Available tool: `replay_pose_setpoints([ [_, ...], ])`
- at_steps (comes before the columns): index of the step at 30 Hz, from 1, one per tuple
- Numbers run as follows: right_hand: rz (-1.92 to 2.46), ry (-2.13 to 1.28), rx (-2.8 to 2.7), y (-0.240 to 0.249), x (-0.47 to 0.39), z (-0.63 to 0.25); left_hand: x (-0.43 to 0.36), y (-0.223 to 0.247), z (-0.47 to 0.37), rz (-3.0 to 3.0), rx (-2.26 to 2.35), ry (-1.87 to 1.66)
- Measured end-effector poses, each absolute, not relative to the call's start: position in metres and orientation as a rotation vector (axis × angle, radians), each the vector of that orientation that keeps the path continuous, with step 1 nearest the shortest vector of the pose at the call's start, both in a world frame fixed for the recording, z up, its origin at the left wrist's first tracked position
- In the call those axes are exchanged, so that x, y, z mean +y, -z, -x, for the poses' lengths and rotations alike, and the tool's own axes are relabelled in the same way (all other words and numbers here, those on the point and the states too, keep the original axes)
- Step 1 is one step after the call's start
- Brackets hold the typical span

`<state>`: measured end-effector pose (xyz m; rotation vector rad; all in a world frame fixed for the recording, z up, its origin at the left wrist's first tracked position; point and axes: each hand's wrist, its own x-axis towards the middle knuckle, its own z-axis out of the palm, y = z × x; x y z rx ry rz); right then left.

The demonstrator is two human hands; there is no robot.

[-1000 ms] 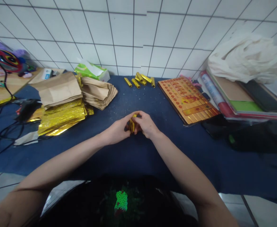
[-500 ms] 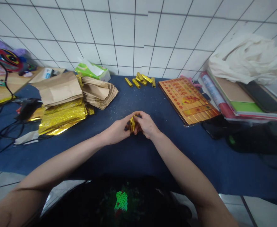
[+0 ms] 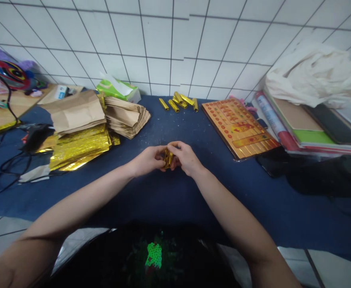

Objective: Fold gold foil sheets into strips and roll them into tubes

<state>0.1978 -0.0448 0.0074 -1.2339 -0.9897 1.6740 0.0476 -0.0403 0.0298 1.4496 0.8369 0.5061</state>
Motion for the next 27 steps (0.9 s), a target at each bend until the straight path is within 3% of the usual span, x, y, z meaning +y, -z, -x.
replay_pose_setpoints([
  [6,1.179,-1.829,-1.308,-0.021,-0.044,-0.214,-0.036,-0.039,-0.044,-1.276,0.884,-0.492],
  [14,1.273,-1.171,-1.79,-0.025,-0.045,-0.218,-0.029,-0.032,-0.041,-1.234,0.936,-0.599],
  [27,1.289,-1.091,-1.603,-0.014,-0.048,-0.206,-0.03,-0.024,-0.043,-1.361,0.968,-0.652],
])
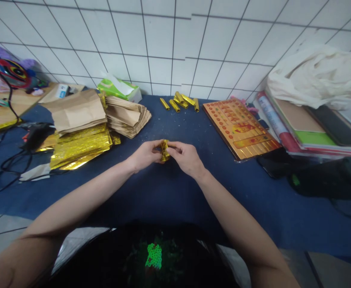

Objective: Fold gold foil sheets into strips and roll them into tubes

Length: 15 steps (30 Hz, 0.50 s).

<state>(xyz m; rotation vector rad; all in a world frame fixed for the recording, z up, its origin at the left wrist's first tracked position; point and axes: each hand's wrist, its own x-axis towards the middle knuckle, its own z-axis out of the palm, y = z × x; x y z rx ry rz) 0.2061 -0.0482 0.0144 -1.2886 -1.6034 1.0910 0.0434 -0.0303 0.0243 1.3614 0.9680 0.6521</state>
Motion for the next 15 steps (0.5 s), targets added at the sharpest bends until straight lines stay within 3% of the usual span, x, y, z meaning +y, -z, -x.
replay_pose_setpoints([
  [8,1.066,-1.131,-1.676,-0.0109,-0.0492,-0.2055,-0.0311,-0.0246,-0.0447,-1.407,0.966,-0.749],
  [15,1.224,-0.686,-1.868,-0.0075,-0.0504,-0.2038,-0.031,-0.0217,-0.0454,-1.457,1.058,-0.76],
])
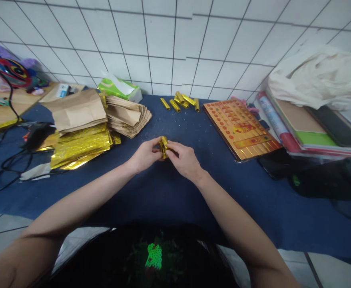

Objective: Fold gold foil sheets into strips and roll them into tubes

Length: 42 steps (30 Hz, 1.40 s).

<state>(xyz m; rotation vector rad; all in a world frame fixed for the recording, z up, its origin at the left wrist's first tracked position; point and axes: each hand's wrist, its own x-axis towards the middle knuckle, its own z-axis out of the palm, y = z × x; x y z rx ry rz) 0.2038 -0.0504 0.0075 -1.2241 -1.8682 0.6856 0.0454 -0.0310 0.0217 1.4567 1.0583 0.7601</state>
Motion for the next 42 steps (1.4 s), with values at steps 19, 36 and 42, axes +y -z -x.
replay_pose_setpoints([
  [19,1.093,-0.505,-1.918,-0.007,-0.056,-0.195,-0.035,-0.012,-0.046,-1.679,1.17,-0.816],
  [36,1.147,-0.553,-1.779,-0.004,-0.054,-0.194,-0.038,-0.014,-0.046,-1.711,1.185,-0.844],
  [42,1.25,-0.786,-1.617,0.005,-0.049,-0.194,-0.037,-0.014,-0.045,-1.697,1.15,-0.876],
])
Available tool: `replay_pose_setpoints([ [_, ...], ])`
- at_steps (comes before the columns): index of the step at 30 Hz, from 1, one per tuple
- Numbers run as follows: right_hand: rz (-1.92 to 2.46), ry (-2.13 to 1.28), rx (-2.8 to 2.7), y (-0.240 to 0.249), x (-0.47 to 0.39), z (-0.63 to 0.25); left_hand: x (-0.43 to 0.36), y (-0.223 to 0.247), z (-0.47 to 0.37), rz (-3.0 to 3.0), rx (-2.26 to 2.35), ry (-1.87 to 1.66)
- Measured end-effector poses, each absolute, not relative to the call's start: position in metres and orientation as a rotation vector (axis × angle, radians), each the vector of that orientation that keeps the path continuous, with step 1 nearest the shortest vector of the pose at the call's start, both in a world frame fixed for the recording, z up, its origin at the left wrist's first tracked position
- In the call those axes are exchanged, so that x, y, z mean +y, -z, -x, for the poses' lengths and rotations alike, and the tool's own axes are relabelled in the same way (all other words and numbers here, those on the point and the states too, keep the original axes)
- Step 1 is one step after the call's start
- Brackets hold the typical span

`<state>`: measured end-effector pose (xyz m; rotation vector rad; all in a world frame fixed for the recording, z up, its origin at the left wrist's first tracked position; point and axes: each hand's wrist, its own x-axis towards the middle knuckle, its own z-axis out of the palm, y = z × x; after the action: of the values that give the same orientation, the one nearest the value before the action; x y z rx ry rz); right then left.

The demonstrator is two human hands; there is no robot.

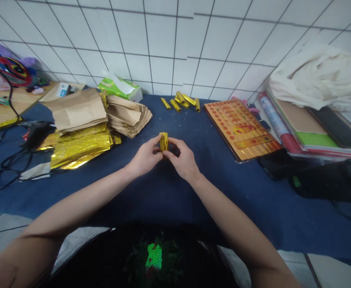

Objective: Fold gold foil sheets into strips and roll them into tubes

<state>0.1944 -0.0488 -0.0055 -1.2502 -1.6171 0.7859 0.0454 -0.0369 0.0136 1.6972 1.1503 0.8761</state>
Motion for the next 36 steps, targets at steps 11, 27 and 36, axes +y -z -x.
replay_pose_setpoints([
  [11,1.1,-1.268,-1.308,0.008,-0.043,-0.195,-0.034,-0.015,-0.044,-1.67,0.938,-0.959],
  [27,1.108,-1.161,-1.298,0.0,-0.04,-0.205,-0.041,-0.041,-0.044,-1.42,0.754,-0.824],
  [36,1.095,-1.222,-1.215,-0.005,-0.042,-0.202,-0.039,-0.034,-0.043,-1.522,0.814,-0.904],
])
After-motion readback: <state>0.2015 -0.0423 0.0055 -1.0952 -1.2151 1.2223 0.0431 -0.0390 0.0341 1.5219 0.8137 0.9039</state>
